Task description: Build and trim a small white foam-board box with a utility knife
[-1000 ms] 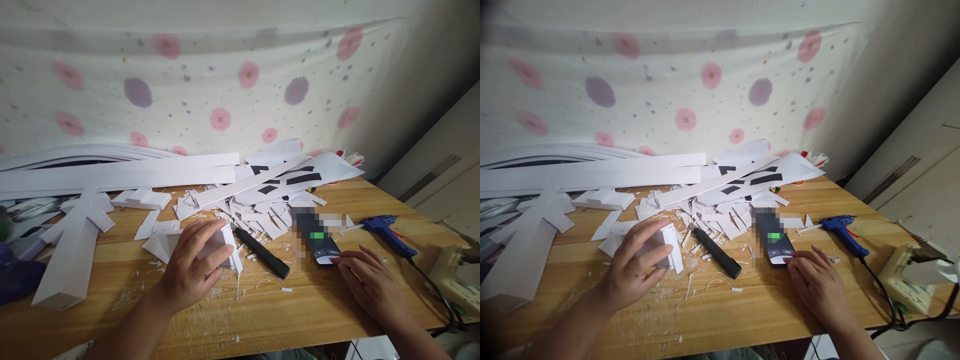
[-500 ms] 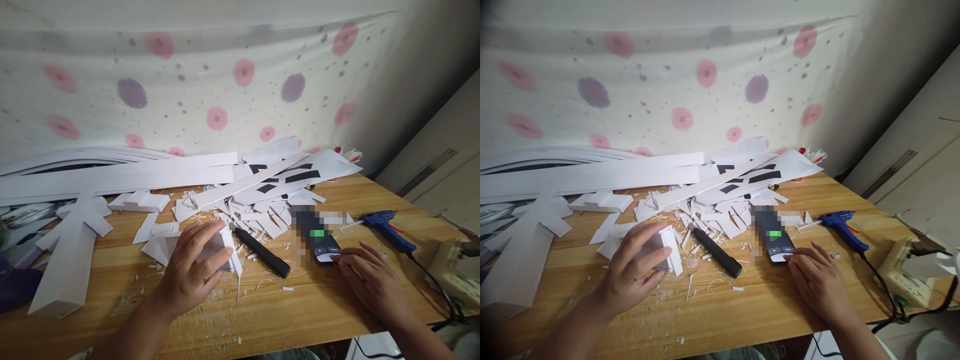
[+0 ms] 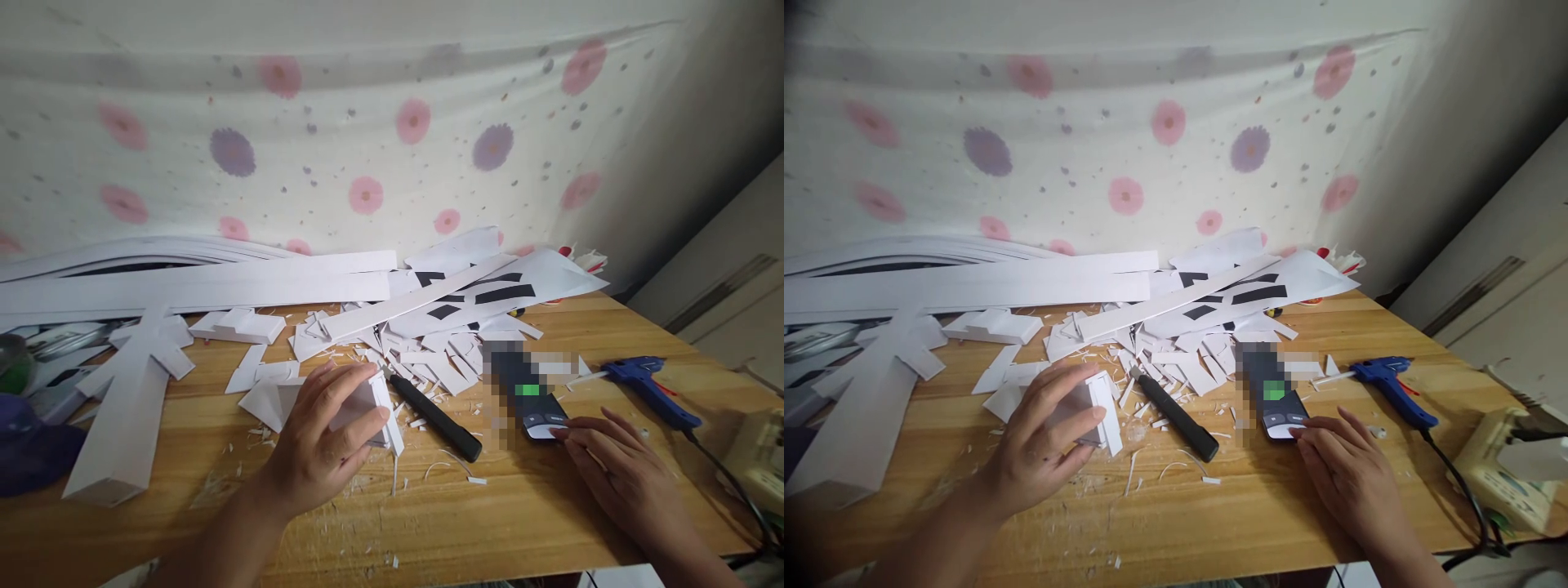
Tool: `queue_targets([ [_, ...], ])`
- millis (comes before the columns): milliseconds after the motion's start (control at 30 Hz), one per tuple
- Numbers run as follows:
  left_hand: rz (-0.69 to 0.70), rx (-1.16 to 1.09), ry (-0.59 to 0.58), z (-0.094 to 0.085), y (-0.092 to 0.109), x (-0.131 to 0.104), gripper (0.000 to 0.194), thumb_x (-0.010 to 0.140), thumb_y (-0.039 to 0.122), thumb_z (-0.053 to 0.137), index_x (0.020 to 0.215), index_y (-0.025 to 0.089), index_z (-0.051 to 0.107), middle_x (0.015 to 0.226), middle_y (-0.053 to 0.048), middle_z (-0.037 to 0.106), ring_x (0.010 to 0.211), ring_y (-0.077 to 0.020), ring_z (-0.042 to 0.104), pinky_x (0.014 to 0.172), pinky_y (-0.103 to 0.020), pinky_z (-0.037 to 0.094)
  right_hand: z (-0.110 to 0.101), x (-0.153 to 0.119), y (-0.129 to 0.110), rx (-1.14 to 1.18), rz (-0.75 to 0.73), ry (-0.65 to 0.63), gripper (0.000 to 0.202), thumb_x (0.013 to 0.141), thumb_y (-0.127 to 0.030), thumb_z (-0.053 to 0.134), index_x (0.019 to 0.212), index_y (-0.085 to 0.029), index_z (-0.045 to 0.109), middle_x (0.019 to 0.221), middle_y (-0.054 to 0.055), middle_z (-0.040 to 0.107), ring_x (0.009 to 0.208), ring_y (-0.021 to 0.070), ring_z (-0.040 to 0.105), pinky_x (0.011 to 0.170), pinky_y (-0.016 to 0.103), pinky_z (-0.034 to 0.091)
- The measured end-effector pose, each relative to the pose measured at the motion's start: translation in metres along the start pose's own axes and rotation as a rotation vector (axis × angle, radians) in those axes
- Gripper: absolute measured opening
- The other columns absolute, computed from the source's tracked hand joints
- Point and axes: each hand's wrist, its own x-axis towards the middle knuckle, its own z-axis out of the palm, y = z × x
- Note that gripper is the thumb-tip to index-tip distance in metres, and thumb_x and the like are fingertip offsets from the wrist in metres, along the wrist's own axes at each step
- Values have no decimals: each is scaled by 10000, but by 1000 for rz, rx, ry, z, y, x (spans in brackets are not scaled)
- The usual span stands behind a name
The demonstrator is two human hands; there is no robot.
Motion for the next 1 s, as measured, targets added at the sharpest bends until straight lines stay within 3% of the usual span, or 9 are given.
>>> queue_targets([
  [1000, -9, 1, -9, -3, 1, 0, 503, 666, -57, 619, 1097, 178, 513, 1382, -145, 409, 1221, -318, 470, 982, -591, 426, 1, 1, -3, 3, 33, 12, 159, 906, -243, 463, 834, -211, 602, 775, 33, 697, 738, 185, 665, 929, 412, 426],
])
